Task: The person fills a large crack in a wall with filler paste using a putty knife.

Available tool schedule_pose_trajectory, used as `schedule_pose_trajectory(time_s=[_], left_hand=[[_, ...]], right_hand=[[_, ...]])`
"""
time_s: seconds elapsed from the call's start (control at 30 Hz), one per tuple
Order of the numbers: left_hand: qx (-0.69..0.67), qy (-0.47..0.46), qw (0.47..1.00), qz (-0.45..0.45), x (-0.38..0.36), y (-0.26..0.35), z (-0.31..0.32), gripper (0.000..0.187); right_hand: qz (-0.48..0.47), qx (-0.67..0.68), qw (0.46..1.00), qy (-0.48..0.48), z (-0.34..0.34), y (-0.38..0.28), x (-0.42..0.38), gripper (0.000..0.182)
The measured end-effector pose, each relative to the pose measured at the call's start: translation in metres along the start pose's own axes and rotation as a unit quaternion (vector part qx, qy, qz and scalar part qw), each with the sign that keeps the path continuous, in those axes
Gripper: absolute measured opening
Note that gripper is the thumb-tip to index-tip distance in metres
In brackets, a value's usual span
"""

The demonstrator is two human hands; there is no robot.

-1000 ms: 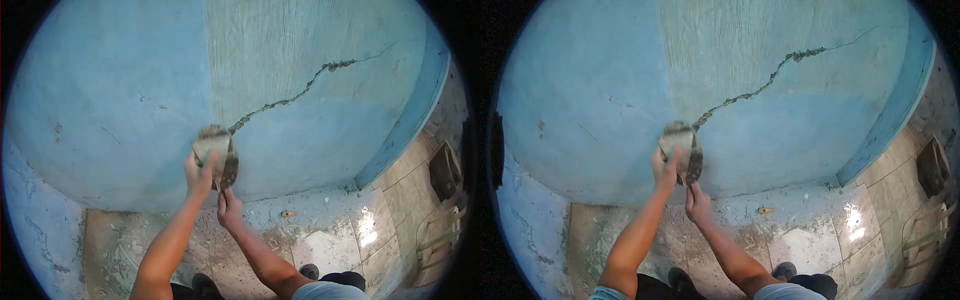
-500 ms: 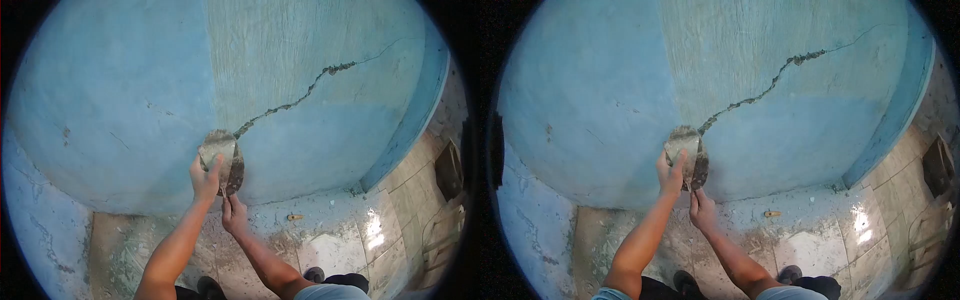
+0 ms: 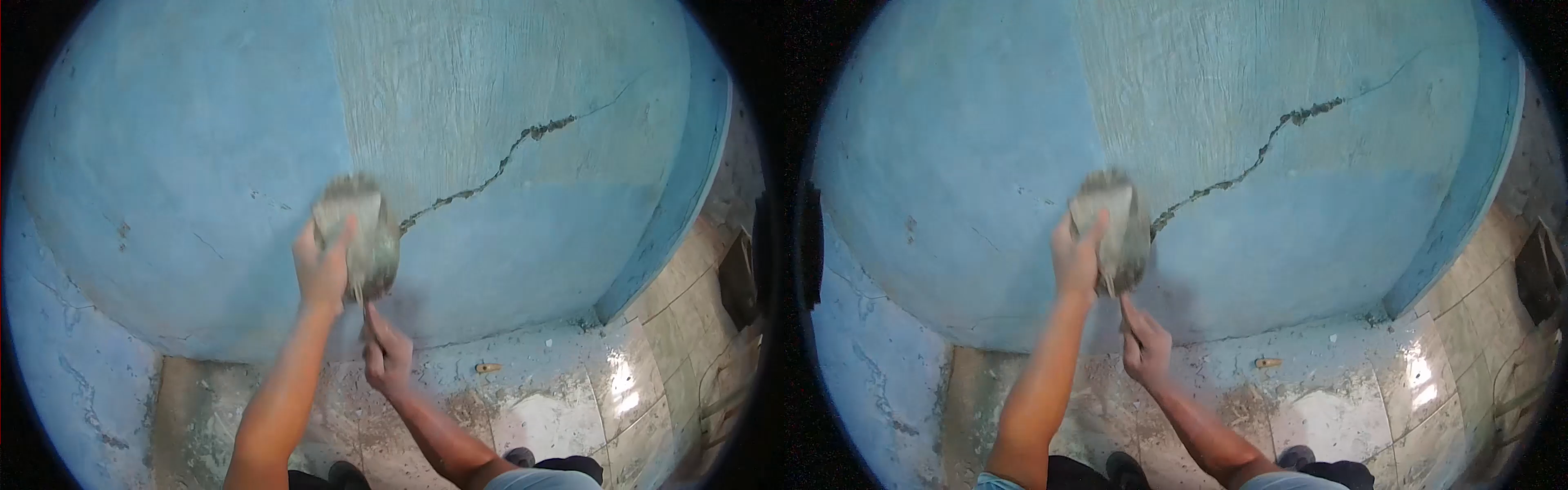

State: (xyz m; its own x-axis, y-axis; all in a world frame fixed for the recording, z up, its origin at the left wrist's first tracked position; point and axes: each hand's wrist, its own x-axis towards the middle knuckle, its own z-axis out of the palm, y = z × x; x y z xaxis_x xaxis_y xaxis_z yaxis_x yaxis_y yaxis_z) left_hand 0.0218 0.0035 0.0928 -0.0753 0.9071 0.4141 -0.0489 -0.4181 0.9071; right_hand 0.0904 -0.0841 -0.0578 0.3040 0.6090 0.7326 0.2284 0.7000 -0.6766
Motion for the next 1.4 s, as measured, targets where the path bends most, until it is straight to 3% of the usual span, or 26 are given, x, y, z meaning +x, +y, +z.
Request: schedule_pose_trajectory(time_s=[0.07, 0.13, 0.27, 0.33, 0.37, 0.47, 0.63, 0.73, 0.83, 0.9, 0.97, 1.1, 1.2, 1.27, 1.33, 1.4], left_hand=[[-0.064, -0.042, 0.997, -0.004, 0.035, 0.058, 0.016, 0.033], [-0.088, -0.051, 0.995, 0.012, 0.041, 0.071, 0.022, 0.032], [-0.043, 0.016, 0.998, 0.037, 0.016, 0.019, 0.018, 0.038], [-0.034, 0.047, 0.998, 0.017, -0.012, -0.029, 0.006, 0.04], [-0.032, 0.05, 0.998, 0.006, -0.019, -0.04, 0.0, 0.041], [-0.002, 0.049, 0.998, 0.041, 0.008, -0.014, 0.003, 0.039], [-0.078, -0.036, 0.996, 0.027, 0.06, 0.092, 0.028, 0.038], [-0.037, 0.024, 0.998, 0.045, 0.038, 0.045, 0.023, 0.038], [-0.007, 0.059, 0.998, 0.038, -0.001, -0.008, 0.013, 0.039], [-0.012, 0.054, 0.998, 0.022, -0.002, -0.008, 0.009, 0.039], [0.01, 0.037, 0.998, 0.047, 0.03, 0.025, 0.009, 0.037], [-0.12, -0.052, 0.991, 0.027, 0.082, 0.111, 0.024, 0.037], [-0.093, -0.017, 0.994, 0.053, 0.067, 0.09, 0.026, 0.039], [-0.03, 0.042, 0.998, 0.038, 0.04, 0.033, 0.017, 0.041], [0.018, 0.059, 0.997, 0.047, 0.004, -0.025, 0.008, 0.043], [-0.001, 0.056, 0.998, 0.012, -0.015, -0.04, 0.006, 0.044]], right_hand=[[0.002, 0.001, 1.0, 0.013, 0.002, -0.028, 0.052, 0.052], [0.04, 0.047, 0.998, 0.03, 0.0, -0.03, 0.07, 0.05], [0.089, 0.049, 0.994, 0.038, -0.001, 0.005, 0.035, 0.047], [0.024, -0.021, 0.999, 0.033, -0.002, 0.041, -0.013, 0.044], [0.037, -0.005, 0.999, 0.031, -0.003, 0.038, -0.021, 0.043], [0.057, 0.029, 0.997, 0.032, 0.001, 0.01, 0.0, 0.042], [0.057, 0.059, 0.996, 0.039, 0.001, -0.041, 0.097, 0.041], [0.0, 0.019, 0.999, 0.05, 0.0, -0.008, 0.069, 0.04], [0.059, 0.023, 0.998, 0.014, -0.009, 0.03, 0.001, 0.041], [0.043, -0.01, 0.999, 0.031, 0.0, 0.013, 0.014, 0.041], [0.027, -0.008, 0.999, 0.04, 0.003, -0.019, 0.043, 0.042], [0.045, 0.062, 0.997, 0.025, 0.001, -0.068, 0.125, 0.042], [0.058, 0.064, 0.996, 0.011, 0.0, -0.044, 0.114, 0.042], [-0.07, 0.011, 0.995, 0.067, 0.002, 0.008, 0.072, 0.041], [0.027, -0.026, 0.999, 0.017, -0.005, 0.042, 0.009, 0.039], [0.016, 0.002, 0.999, 0.048, -0.005, 0.041, -0.015, 0.038]])
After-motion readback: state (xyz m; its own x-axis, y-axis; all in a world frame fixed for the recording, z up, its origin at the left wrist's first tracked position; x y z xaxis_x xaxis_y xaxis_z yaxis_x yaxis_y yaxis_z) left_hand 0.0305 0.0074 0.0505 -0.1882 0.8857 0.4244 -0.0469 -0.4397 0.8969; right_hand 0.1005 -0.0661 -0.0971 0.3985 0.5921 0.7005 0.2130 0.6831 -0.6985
